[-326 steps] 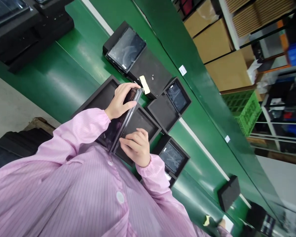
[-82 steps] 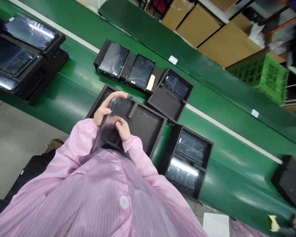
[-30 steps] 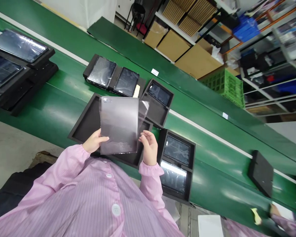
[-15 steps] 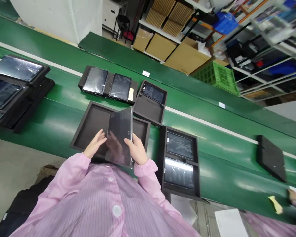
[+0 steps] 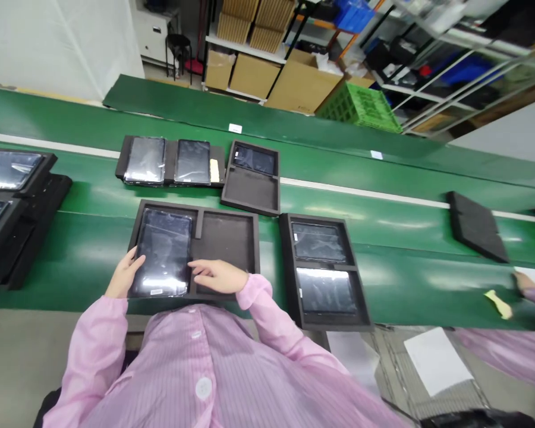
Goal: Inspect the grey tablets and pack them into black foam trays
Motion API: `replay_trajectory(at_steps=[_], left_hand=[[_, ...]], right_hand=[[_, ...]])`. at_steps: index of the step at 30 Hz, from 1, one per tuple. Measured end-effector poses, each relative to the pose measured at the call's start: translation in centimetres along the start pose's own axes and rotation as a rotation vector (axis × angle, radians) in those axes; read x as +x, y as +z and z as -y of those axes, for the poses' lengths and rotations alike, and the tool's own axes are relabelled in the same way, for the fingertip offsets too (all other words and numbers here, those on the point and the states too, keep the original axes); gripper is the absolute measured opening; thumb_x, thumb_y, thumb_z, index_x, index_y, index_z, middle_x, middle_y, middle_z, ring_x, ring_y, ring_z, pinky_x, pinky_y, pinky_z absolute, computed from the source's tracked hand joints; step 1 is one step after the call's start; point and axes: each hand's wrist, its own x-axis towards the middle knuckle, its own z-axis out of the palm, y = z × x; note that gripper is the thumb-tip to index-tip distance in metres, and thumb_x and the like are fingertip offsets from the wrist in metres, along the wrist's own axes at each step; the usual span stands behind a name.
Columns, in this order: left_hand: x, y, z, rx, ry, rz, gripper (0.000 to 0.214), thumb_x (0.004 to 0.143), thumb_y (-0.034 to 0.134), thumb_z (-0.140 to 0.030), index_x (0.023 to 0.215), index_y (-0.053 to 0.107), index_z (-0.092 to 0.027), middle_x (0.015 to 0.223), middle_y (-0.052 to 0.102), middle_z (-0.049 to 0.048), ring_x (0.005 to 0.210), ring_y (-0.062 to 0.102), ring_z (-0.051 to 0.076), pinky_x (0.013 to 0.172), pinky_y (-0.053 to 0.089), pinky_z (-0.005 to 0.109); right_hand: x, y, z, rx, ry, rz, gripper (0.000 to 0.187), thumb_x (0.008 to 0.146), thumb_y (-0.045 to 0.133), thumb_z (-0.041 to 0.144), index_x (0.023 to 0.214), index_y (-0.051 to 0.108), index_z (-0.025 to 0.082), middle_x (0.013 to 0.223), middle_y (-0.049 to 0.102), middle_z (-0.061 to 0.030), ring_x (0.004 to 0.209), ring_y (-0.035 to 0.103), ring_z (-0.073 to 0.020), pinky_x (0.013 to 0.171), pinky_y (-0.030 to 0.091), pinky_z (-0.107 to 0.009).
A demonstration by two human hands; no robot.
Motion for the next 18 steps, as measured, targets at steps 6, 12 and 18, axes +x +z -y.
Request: replay_trajectory(at_steps=[6,12,18], left_hand=[[2.9,0.1,2.4,0.164,0.084,0.022,0.089,0.074,0.065,-0.061,0.145,0.041,-0.014,0.146,0.053,0.0172,0.136,0.050,0.033,0.117,0.037,0.045],[3.7,0.5,4.0,0.591,0.049,-0.073,0.074,0.085,0.044,-0.060,0.145,0.041,-0.016,0.151,0.049,0.0133,0.146,0.036,0.029,0.123,0.026,0.038],[3.7,0.2,7.0,0.643,0.045,-0.185,0.074,0.083,0.044,-0.062,0.144,0.044,-0.020,0.144,0.056,0.0155,0.140,0.045,0.035,0.117,0.038,0.048]], right_hand=[[-0.2,-11.7,-7.7,0.356,0.235,-0.618,0.029,0.071,0.076,0.018,0.099,0.074,0.018,0.076,0.073,0.0007,0.071,0.066,-0.0131,0.091,0.054,-0.035],[5.2,-23.3,-13.1,0.601,0.329,-0.997,0.028,0.089,0.067,0.026,0.114,0.063,0.013,0.106,0.069,-0.0074,0.094,0.066,-0.0172,0.091,0.054,-0.039],[14.9,-30.5,-15.3,0.813,0.299,-1.065,0.037,0.095,0.060,0.037,0.125,0.058,0.016,0.124,0.061,-0.0093,0.106,0.064,-0.0213,0.089,0.056,-0.042]])
